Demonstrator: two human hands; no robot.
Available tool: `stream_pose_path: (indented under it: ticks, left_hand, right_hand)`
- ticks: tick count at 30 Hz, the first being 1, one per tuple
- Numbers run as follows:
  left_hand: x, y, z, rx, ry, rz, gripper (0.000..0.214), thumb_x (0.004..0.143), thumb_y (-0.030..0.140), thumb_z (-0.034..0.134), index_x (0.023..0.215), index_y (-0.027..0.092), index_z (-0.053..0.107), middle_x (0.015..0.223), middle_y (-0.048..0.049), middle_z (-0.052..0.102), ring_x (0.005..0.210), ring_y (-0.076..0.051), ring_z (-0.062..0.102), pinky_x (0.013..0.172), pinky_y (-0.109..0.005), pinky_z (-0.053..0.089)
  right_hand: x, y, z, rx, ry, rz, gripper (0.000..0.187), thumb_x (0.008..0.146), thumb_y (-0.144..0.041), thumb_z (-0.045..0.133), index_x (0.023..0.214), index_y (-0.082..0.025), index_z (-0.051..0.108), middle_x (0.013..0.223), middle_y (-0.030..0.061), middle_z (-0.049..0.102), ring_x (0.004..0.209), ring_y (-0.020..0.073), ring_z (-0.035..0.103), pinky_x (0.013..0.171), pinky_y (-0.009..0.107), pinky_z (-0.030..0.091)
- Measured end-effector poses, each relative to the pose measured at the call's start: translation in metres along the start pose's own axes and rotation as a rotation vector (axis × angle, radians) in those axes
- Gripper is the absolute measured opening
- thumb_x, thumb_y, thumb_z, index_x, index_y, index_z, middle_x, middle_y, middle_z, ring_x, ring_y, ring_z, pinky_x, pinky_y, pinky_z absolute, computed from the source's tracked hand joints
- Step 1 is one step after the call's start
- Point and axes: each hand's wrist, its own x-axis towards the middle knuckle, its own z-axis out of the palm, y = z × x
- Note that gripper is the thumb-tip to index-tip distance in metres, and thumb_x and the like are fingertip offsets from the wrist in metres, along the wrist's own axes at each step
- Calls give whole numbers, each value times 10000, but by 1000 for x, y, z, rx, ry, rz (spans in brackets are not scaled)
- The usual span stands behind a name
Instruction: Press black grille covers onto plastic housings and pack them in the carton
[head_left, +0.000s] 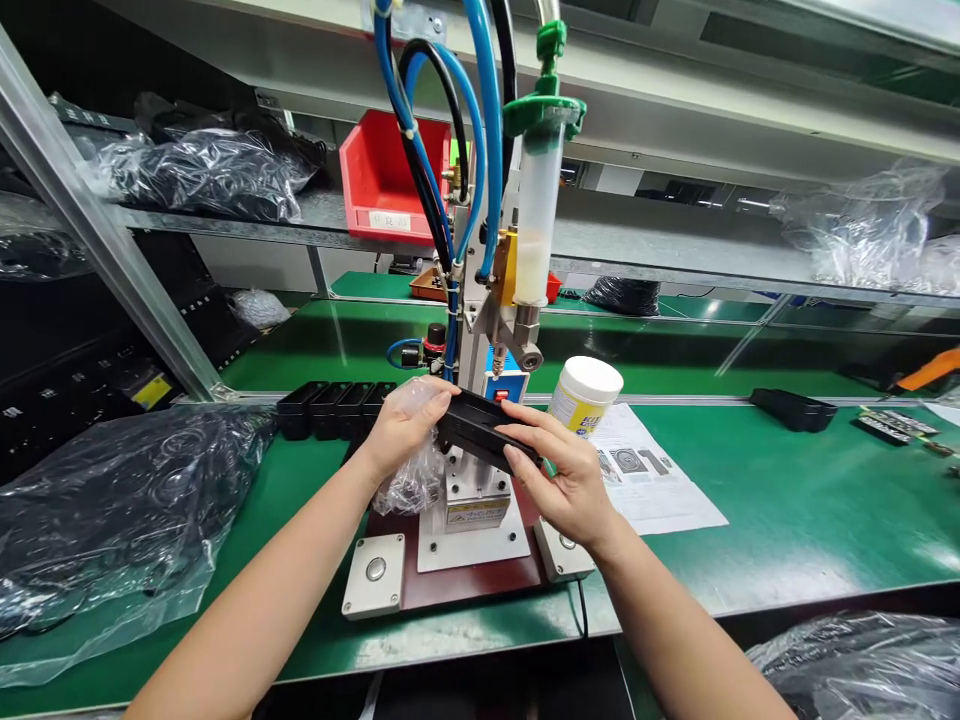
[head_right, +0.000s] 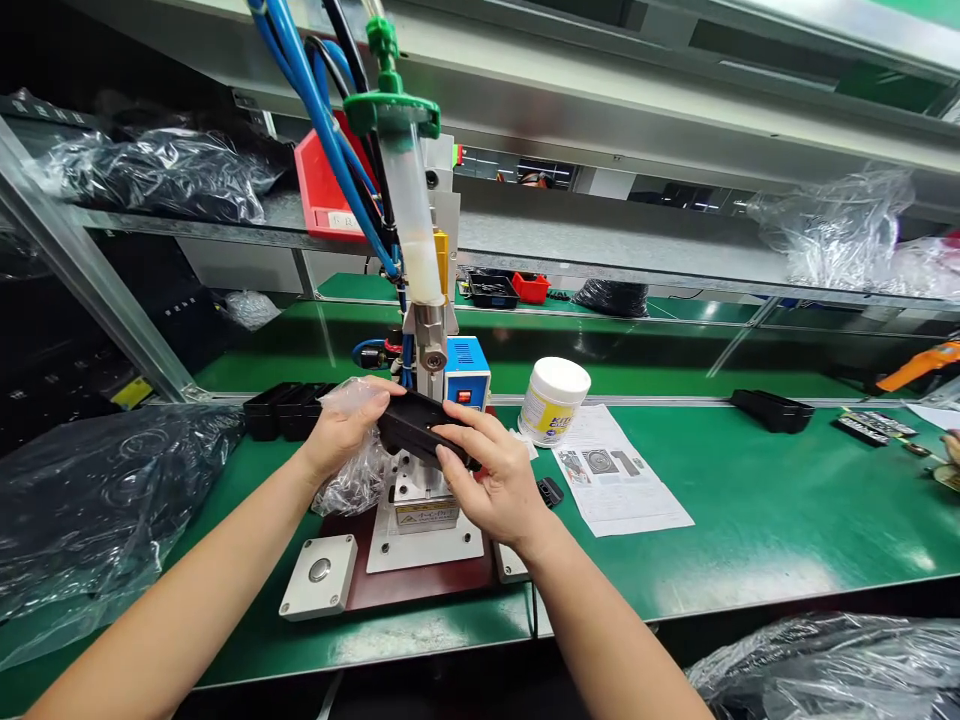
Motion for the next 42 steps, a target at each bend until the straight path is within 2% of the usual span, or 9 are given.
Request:
stream_pose_path:
  ticks: [5, 10, 13, 22, 28, 32, 35, 38, 42]
  left_hand:
    - [-5, -3, -1, 36, 12, 47, 301, 869, 487, 611, 931, 213, 719, 990, -61, 690, 946, -222, 622, 885, -331, 458]
    - [-4, -3, -2, 12, -16, 14, 321, 876, 488, 602, 962, 201, 716, 1014, -64, 691, 938, -218, 627, 871, -325, 464]
    - [-3, -3, -1, 15, -28, 30, 294, 886, 463, 587, 928, 199, 711, 963, -50, 693, 918, -208, 626, 850, -311, 466]
    - [-1, -2, -3, 101, -89, 90, 263, 936, 346, 491, 835, 201, 685, 924, -33, 703, 995, -204, 623, 926, -299, 441]
    - [-3, -5, -3, 128, -81, 35, 311, 949, 390, 462, 830, 204, 682, 923, -33, 687, 913, -205, 612, 863, -308, 448]
    - [-4, -8, -6, 116, -93, -14, 357, 954, 466, 445, 865, 209, 676, 928, -44, 659, 915, -216, 589, 858, -327, 438]
    - [-4, -9, -12, 42, -214, -69, 370, 874, 550, 569, 1014, 217, 647, 1000, -56, 625, 902, -219, 578, 794, -317, 457]
    - [-4, -10, -15, -3, -304, -101, 503, 716, 530, 764, 1073, 220, 592, 984, -45, 582, 821, -198, 568, 699, -287, 470]
    - [-3, -7, -11, 0, -256, -55, 511, 678, 555, 781, 988, 213, 564, 915, -23, 546, 748, -179, 548, 641, -282, 478]
  right_hand:
    - [4, 4, -7, 14, -59, -20, 211, 903, -161, 578, 1079, -170, 695, 1242, 158, 661, 1127, 230, 650, 943, 390, 550]
    - [1, -3, -6, -14, -66, -9, 247, 906, -147, 566, 1126, -174, 673, 1279, 155, 634, 1144, 236, 630, 939, 400, 538]
    - [-3, -6, -2, -24, -44, 0, 267, 904, -135, 561, 1149, -173, 660, 1285, 158, 625, 1149, 240, 618, 943, 411, 525]
    - [-8, 1, 14, -58, 108, -46, 287, 843, -87, 615, 1120, -150, 658, 1190, 173, 652, 1081, 248, 636, 889, 401, 550]
    - [-10, 1, 18, -68, 130, -53, 265, 840, -82, 617, 1096, -144, 646, 1154, 182, 654, 1027, 244, 641, 831, 386, 565]
    - [-14, 3, 23, -61, 154, -26, 276, 843, -125, 632, 1115, -167, 614, 1195, 177, 625, 1071, 246, 631, 873, 380, 564]
    - [-17, 6, 23, -45, 108, -2, 303, 840, -182, 668, 1131, -171, 586, 1259, 189, 571, 1161, 257, 595, 942, 389, 547]
    - [-17, 10, 18, -5, 32, 38, 260, 846, -223, 683, 1086, -193, 587, 1312, 182, 526, 1244, 264, 541, 985, 409, 523]
    - [-6, 15, 11, 39, 0, 28, 206, 839, -245, 706, 1011, -211, 597, 1290, 161, 544, 1233, 261, 542, 986, 428, 511]
